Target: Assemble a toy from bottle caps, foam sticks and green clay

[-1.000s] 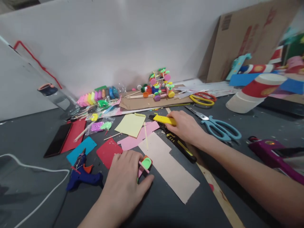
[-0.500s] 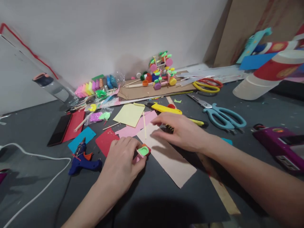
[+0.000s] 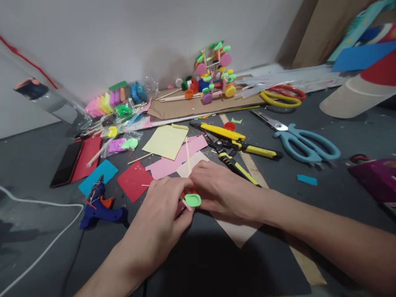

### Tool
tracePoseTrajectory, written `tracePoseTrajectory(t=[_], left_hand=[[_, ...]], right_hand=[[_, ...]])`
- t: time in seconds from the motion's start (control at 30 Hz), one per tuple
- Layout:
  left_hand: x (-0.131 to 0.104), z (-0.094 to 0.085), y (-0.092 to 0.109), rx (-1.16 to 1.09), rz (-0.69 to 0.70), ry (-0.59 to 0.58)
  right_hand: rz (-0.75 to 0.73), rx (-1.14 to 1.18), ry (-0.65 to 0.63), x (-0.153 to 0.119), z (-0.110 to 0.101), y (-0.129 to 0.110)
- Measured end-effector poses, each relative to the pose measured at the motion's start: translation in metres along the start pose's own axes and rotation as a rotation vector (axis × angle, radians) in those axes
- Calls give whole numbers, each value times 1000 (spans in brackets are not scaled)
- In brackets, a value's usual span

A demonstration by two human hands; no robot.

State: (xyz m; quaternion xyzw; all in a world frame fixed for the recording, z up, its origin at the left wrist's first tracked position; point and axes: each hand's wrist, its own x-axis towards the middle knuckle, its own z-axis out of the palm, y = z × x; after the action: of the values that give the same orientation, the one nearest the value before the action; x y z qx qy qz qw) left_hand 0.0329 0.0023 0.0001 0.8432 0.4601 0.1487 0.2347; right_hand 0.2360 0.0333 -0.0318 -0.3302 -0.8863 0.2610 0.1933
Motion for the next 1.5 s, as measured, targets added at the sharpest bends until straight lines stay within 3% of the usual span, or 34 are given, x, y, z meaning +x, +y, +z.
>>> tracePoseTrajectory(t=[0.23, 0.47, 0.67, 0.83, 1.3, 1.5], left_hand=[[2, -7, -3, 211, 33, 37], [-1, -12, -10, 265, 67, 55], [-9, -10, -25, 276, 128, 14], [-15, -8, -25, 248, 171, 63], [-15, -8, -22, 278, 108, 6], [-15, -6, -20, 256, 72, 27]], right_hand=[[62, -46, 21, -2, 3, -3], [59, -115, 31, -3, 5, -9], [-38, -14, 147, -3, 9, -11], [-35, 49, 136, -2, 6, -16], [34, 122, 127, -3, 10, -16], [-2, 132, 160, -4, 12, -16]])
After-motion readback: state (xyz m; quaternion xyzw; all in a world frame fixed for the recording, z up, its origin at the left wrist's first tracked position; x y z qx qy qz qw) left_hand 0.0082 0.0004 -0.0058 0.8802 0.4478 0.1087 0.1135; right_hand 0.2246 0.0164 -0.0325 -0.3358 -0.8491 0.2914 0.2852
